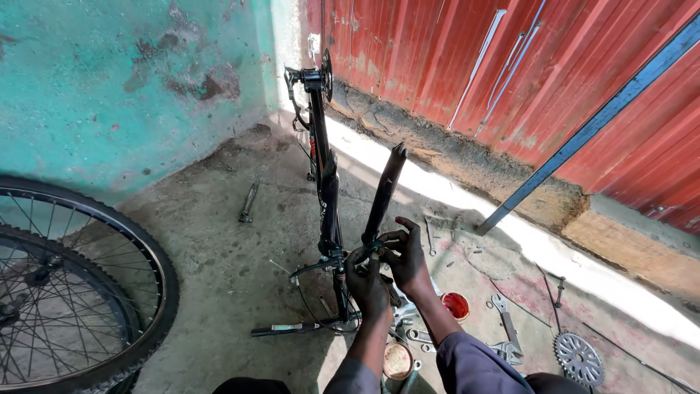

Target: Applying grease to the headset and assembling the front fork of a bicycle frame

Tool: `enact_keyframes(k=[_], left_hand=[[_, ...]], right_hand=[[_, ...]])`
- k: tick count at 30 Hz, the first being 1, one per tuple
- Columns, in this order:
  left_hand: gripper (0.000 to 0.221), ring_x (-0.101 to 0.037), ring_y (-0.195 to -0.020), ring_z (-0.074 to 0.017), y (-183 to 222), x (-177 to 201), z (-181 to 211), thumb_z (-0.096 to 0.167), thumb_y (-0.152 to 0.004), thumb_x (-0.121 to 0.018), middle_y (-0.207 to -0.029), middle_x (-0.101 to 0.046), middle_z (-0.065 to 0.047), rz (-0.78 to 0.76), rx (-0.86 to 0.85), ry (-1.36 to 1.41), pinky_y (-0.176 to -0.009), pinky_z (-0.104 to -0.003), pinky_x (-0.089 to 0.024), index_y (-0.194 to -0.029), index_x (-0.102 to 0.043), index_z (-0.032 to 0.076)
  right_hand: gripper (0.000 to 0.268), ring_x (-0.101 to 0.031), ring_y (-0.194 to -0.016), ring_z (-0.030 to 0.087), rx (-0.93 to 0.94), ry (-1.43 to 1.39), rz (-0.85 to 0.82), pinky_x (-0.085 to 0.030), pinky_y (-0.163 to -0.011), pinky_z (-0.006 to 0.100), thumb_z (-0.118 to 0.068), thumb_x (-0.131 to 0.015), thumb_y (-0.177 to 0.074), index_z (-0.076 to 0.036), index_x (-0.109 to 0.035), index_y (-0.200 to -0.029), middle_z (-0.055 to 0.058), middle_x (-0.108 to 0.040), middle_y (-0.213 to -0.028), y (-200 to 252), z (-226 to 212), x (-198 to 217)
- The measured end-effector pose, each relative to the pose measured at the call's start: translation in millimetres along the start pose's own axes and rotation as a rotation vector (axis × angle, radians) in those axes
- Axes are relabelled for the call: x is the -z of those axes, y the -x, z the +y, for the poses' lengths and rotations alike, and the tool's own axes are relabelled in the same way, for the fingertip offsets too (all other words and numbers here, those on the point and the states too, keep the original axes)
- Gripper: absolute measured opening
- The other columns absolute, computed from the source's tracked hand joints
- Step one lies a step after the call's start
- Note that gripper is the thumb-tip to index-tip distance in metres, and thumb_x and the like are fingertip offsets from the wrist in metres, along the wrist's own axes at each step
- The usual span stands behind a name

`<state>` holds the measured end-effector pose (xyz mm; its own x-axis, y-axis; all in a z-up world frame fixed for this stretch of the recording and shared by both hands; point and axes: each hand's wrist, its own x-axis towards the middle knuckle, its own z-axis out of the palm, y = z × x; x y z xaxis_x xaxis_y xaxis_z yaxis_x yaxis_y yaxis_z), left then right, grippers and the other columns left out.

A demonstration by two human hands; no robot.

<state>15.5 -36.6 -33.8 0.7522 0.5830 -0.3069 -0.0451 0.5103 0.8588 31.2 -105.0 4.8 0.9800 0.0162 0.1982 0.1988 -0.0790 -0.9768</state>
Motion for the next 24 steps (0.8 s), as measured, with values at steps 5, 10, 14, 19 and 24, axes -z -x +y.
enact_keyframes(k=[5, 10, 14, 19, 24], left_hand=[[0.025, -0.056, -0.053, -0.0085, -8, 7, -12, 0.02, -0.094, -0.073, -0.087, -0.068, -0.007, -0.134, -0.11, -0.023, -0.051, -0.022, -0.049, -0.118, -0.074, 0.013], [0.028, -0.064, -0.064, -0.0118, -21, 10, -37, 0.032, -0.101, -0.069, -0.096, -0.073, -0.007, -0.183, -0.161, -0.115, -0.06, -0.024, -0.053, -0.123, -0.071, 0.016], [0.028, -0.071, -0.07, -0.0202, -19, 4, -36, 0.035, -0.102, -0.064, -0.097, -0.072, -0.009, -0.15, -0.247, -0.25, -0.063, -0.03, -0.056, -0.122, -0.067, 0.016], [0.02, -0.072, -0.061, -0.0167, -17, 13, -45, 0.026, -0.1, -0.063, -0.084, -0.073, -0.005, -0.086, -0.334, -0.323, -0.052, -0.024, -0.058, -0.118, -0.069, 0.021], [0.021, -0.073, -0.066, -0.0258, -6, 16, -41, 0.023, -0.099, -0.062, -0.085, -0.073, -0.01, -0.136, -0.358, -0.382, -0.054, -0.031, -0.059, -0.119, -0.067, 0.017]], right_hand=[[0.07, -0.071, -0.1, 0.031, -0.024, 0.041, -0.038, -0.062, -0.081, 0.041, 0.014, -0.062, -0.089, -0.007, -0.031, -0.149, 0.017, -0.069, -0.103, -1, -9, 2], [0.068, -0.07, -0.104, 0.031, -0.052, 0.074, -0.052, -0.061, -0.082, 0.039, 0.014, -0.061, -0.089, -0.006, -0.032, -0.147, 0.017, -0.068, -0.105, 2, -22, 0], [0.066, -0.069, -0.101, 0.027, -0.058, 0.052, -0.058, -0.059, -0.082, 0.036, 0.012, -0.062, -0.091, -0.007, -0.033, -0.146, 0.014, -0.068, -0.103, -6, -14, 1], [0.066, -0.067, -0.096, 0.024, -0.081, 0.013, -0.063, -0.058, -0.082, 0.035, 0.011, -0.063, -0.09, -0.008, -0.033, -0.146, 0.012, -0.067, -0.102, -1, -13, 3], [0.069, -0.068, -0.095, 0.025, -0.1, 0.018, -0.058, -0.058, -0.082, 0.036, 0.012, -0.064, -0.088, -0.007, -0.031, -0.146, 0.013, -0.066, -0.1, 4, -9, 10]])
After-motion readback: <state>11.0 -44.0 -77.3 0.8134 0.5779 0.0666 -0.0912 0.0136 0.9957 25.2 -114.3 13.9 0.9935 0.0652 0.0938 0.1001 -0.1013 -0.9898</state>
